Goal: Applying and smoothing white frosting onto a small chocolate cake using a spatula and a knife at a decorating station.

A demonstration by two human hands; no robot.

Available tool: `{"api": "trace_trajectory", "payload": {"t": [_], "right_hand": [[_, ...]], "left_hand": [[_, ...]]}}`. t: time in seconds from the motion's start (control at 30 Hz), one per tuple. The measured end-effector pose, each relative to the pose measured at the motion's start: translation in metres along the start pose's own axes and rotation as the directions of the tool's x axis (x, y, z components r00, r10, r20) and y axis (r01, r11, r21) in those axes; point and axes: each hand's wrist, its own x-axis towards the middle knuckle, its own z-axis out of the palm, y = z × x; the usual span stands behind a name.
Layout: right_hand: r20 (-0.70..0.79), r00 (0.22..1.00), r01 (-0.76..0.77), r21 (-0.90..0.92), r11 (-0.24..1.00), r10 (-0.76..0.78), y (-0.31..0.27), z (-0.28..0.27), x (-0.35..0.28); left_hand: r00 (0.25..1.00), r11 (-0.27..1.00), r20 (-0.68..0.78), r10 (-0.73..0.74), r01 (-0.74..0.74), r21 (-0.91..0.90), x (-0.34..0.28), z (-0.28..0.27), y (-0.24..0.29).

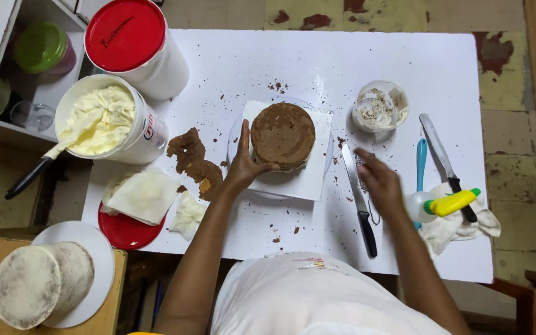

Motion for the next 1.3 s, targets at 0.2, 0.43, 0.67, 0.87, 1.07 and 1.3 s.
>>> {"api": "trace_trajectory", "payload": {"t": [0.2,0.43,0.67,0.87,1.07,1.3], "right_hand": [[0.151,0.972,-0.168,-0.103,0.981,0.182,0.018,0.091,0.008],[0.165,0.936,-0.309,-0.031,0.950,0.310,0.011,0.126,0.005],[0.121,0.931,-0.338,-0.062,0.939,0.344,-0.003,0.136,0.007],[0.125,0.917,-0.372,-0.072,0.925,0.379,-0.010,0.140,0.008],[0.103,0.925,-0.356,-0.105,0.929,0.366,-0.015,0.135,0.005],[0.115,0.911,-0.392,-0.064,0.918,0.397,0.009,0.134,0.003]], "left_hand": [[0.994,0.997,0.112,-0.004,-0.004,0.076,0.013,-0.013,-0.004],[0.996,0.997,0.082,0.032,-0.038,0.071,0.021,-0.008,-0.027],[0.995,0.993,0.049,0.082,-0.085,0.079,0.019,-0.001,-0.037],[0.994,0.993,0.034,0.103,-0.104,0.053,0.019,0.001,-0.037],[0.991,0.991,0.055,0.121,-0.124,0.057,0.021,0.000,-0.049],[0.986,1.000,0.162,0.027,-0.027,0.000,0.011,-0.010,-0.089]]}}
